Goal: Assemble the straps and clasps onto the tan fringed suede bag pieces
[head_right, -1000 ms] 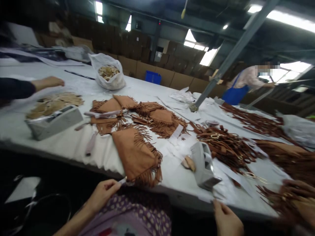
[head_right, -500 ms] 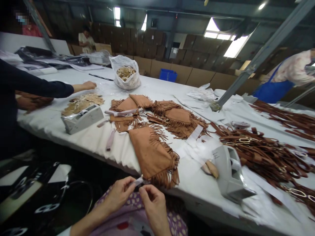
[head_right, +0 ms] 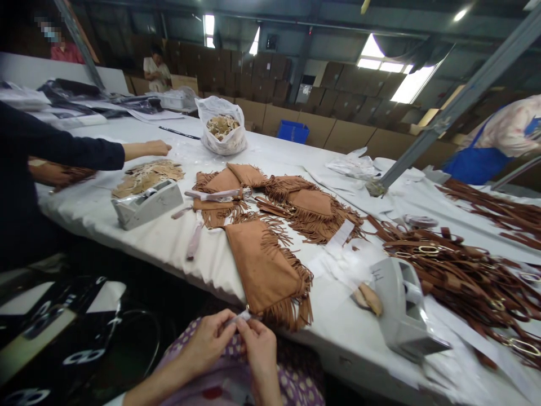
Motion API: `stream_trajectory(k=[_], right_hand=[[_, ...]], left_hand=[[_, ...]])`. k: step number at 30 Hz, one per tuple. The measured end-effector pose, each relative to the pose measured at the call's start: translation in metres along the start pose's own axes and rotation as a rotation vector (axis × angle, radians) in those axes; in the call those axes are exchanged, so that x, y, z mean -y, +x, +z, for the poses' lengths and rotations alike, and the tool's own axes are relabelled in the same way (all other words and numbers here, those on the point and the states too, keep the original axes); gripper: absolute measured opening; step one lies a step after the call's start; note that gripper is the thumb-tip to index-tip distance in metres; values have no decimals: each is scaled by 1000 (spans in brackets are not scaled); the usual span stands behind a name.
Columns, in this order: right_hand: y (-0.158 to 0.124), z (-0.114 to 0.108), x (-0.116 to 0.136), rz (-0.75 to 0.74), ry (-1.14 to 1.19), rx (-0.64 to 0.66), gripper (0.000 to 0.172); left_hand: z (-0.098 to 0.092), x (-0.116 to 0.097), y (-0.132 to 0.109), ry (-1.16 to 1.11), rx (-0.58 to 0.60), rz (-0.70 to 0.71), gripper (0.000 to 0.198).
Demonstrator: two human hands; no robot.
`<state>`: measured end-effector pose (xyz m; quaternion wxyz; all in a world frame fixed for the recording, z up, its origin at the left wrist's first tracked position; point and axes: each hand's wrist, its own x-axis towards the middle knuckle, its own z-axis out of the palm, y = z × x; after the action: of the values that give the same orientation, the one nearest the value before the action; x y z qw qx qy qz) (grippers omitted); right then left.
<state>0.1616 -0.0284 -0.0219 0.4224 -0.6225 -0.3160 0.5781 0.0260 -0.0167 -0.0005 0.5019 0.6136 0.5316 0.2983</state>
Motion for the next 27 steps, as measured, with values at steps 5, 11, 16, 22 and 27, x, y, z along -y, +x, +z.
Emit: stream_trajectory(k=[5,11,16,22,27], right_hand=[[1,6,1,-21,41,-18,43],[3,8,-3,-14,52,-34,43],[3,10,-4,3,73,-34,45],[1,6,-1,-36,36,-23,43],[2,-2,4,-145,-81,58,42]], left_hand=[[9,7,1,-140,-96,-81,21],[12,13,-3,87,-215,112,19],[12,24,-6,299,-175,293,34],[8,14,2,-43,-129,17,33],[3,10,10,-435,44,-245,38]])
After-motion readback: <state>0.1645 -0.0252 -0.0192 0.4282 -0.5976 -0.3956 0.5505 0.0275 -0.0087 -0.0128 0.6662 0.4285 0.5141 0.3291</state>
